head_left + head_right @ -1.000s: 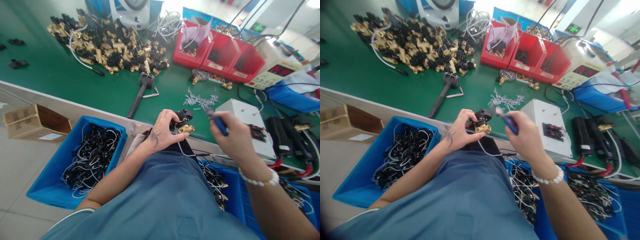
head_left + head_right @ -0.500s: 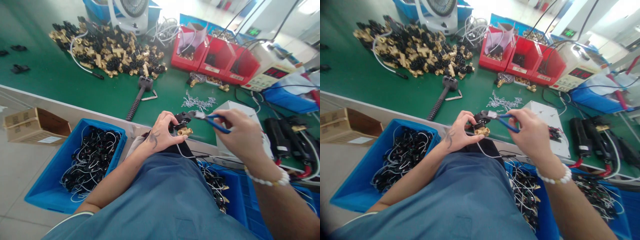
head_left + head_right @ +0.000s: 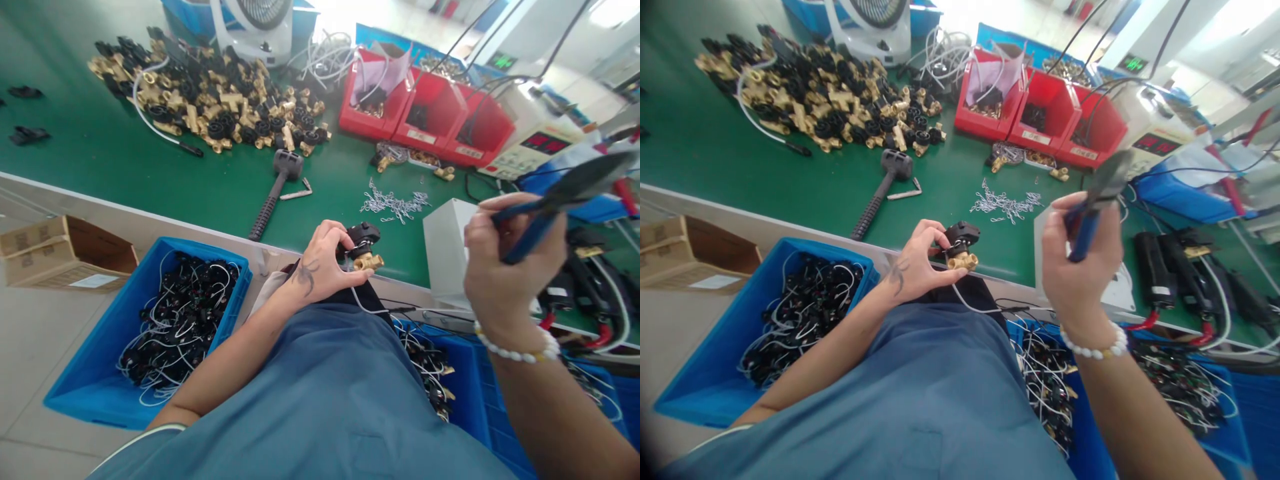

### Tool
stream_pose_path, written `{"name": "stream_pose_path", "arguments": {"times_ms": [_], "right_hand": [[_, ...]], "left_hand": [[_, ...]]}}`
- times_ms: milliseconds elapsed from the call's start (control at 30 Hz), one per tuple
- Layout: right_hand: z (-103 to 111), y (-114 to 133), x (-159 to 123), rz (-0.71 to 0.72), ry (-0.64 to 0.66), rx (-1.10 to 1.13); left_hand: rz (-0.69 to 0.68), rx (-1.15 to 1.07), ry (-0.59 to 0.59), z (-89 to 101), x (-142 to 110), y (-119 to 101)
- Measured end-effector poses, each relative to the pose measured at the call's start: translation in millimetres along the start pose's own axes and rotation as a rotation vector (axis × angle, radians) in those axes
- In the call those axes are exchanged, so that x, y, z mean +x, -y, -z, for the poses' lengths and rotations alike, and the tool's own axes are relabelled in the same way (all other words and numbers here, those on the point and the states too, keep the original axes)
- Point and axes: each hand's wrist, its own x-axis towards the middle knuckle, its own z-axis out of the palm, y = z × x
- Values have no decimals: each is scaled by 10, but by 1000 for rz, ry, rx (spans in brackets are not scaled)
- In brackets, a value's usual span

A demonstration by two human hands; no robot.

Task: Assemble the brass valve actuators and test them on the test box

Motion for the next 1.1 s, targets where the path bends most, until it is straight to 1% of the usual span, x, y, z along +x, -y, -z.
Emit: {"name": "stream_pose_path", "arguments": {"times_ms": [33,100,133,167,200,233,267,300,333,367,467,500,533,567,633,667,700,733,800,833,867,900,967,1000,1033,1067,1100], "right_hand": [[-13,0,-16,37,110,-25],[-15,-4,-28,144,436,-94],[1,-4,-21,180,557,-113],[24,1,-6,189,570,-115],[50,9,10,168,476,-101],[73,19,23,125,328,-72],[89,30,31,71,152,-47],[95,37,30,31,39,-34],[92,38,23,20,17,-34],[82,34,12,33,79,-44],[62,0,-4,173,491,-92],[67,-8,1,194,551,-92],[76,-11,8,183,509,-82],[86,-8,15,150,407,-66],[91,7,14,47,115,-17],[84,16,6,28,27,-2],[71,22,-5,36,36,-12],[57,24,-14,65,142,-42],[43,19,-17,145,466,-125],[48,14,-8,168,561,-158],[59,10,4,167,568,-168],[72,8,16,153,465,-151],[88,6,24,70,146,-67],[83,5,15,26,13,-28],[70,2,-1,14,-31,-11],[51,-4,-21,33,26,-26],[32,-12,-39,87,165,-68]], "left_hand": [[-1,5,4,0,2,-3],[-4,8,18,0,5,-9],[-6,6,23,1,7,-11],[-7,3,26,1,7,-11],[-7,1,28,1,7,-10],[-5,0,27,1,6,-9],[-5,1,26,0,5,-6],[-7,5,27,-1,4,-4],[-9,11,29,-1,4,-3],[-11,17,32,-1,4,-4],[-15,29,38,2,11,-13],[-15,31,41,4,15,-18],[-16,33,44,5,18,-22],[-16,35,47,6,22,-25],[-16,39,50,7,26,-27],[-16,42,50,7,28,-26],[-16,44,50,8,29,-24],[-17,46,51,9,29,-22],[-19,48,54,11,29,-20],[-20,48,56,12,29,-20],[-21,49,57,13,29,-21],[-21,50,59,14,30,-23],[-20,53,60,13,32,-25],[-20,55,61,13,33,-25],[-21,56,62,12,34,-25],[-22,57,63,11,35,-24],[-23,58,64,10,35,-24]]}}
